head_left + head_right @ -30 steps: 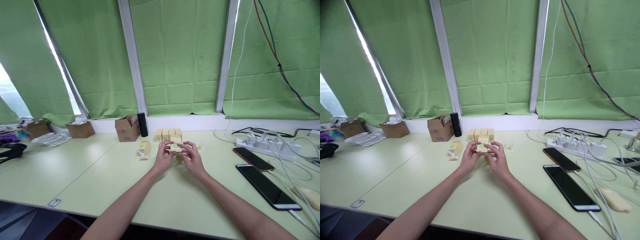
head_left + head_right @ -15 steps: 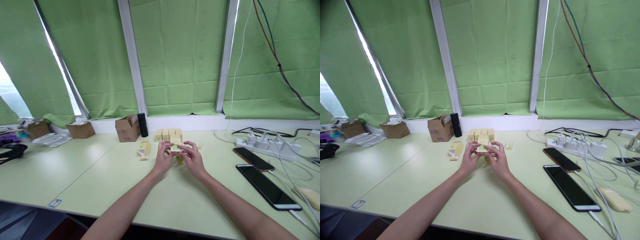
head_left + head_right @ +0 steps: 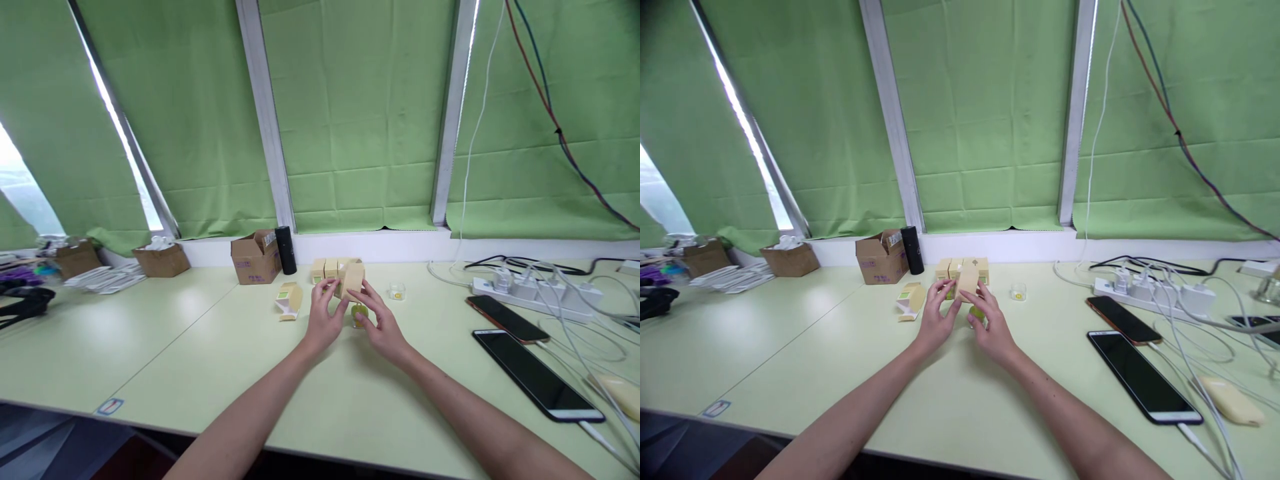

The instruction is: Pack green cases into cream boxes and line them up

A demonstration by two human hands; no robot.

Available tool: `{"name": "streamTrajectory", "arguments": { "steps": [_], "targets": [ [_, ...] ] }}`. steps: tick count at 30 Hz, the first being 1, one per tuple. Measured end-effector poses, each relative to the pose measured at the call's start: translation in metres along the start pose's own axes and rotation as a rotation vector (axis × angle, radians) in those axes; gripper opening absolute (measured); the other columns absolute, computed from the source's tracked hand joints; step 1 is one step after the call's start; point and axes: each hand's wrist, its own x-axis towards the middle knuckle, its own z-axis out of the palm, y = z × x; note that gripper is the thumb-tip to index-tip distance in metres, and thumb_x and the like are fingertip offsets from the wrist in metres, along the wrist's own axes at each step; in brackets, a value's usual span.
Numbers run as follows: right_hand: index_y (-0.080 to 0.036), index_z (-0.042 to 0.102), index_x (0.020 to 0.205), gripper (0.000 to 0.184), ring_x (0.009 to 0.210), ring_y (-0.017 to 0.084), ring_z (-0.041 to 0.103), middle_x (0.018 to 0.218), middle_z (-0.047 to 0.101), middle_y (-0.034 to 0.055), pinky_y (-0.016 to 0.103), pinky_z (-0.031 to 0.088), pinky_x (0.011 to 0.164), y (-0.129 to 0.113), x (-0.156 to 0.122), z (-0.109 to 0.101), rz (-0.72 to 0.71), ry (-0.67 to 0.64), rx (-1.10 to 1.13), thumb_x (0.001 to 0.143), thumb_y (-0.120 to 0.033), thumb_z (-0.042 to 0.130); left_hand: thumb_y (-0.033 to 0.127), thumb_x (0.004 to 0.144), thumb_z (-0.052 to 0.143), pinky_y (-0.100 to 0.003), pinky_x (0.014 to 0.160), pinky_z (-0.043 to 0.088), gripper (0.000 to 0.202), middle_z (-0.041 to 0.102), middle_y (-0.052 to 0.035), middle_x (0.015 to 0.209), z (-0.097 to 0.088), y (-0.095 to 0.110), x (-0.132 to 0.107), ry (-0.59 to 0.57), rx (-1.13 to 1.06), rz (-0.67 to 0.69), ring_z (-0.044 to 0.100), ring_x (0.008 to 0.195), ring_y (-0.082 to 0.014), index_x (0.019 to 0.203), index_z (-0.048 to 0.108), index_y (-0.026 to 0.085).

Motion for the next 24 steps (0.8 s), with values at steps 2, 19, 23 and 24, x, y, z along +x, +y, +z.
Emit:
{"name": "streamTrajectory", "arguments": {
  "steps": [2, 19, 23, 24],
  "targets": [
    [-0.038, 0.055, 0.148, 0.048, 0.157, 0.029, 0.029, 0.171, 0.028, 0.0032, 0.057, 0.030, 0.125, -0.003, -0.001, 0.000, -0.065, -0.017, -0.035, 0.100, -0.032, 0.054, 0.047, 0.096, 0.064, -0.044, 0.108, 0.047, 0.045, 0.057, -0.0124, 0.137, 0.000, -0.002, 0.002, 0.009, -0.035, -0.033, 0.055, 0.130, -0.0272, 0.136, 0.063, 0.025],
    [-0.025, 0.060, 0.133, 0.052, 0.135, 0.032, 0.051, 0.137, 0.063, 0.0117, 0.053, 0.049, 0.109, 0.026, -0.001, -0.007, 0.049, 0.029, -0.449, 0.083, -0.013, 0.062, 0.033, 0.068, 0.083, -0.037, 0.084, 0.056, 0.050, 0.074, -0.0124, 0.117, -0.018, -0.047, 0.024, -0.112, -0.397, -0.427, 0.073, 0.095, -0.0255, 0.113, 0.067, 0.015],
    [-0.025, 0.059, 0.129, 0.047, 0.124, 0.032, 0.058, 0.126, 0.067, 0.0111, 0.046, 0.053, 0.097, 0.033, -0.002, -0.008, 0.143, -0.053, -0.523, 0.084, -0.016, 0.068, 0.018, 0.059, 0.083, -0.040, 0.085, 0.057, 0.049, 0.077, -0.0120, 0.105, -0.018, -0.051, 0.023, -0.165, -0.411, -0.494, 0.073, 0.093, -0.0273, 0.106, 0.069, 0.014],
    [-0.026, 0.059, 0.126, 0.043, 0.121, 0.031, 0.060, 0.122, 0.068, 0.0104, 0.044, 0.053, 0.094, 0.033, -0.002, -0.008, 0.160, -0.058, -0.535, 0.084, -0.017, 0.068, 0.016, 0.059, 0.082, -0.041, 0.086, 0.057, 0.050, 0.077, -0.0122, 0.104, -0.017, -0.050, 0.022, -0.174, -0.412, -0.490, 0.073, 0.095, -0.0276, 0.107, 0.068, 0.014]
  ]
}}
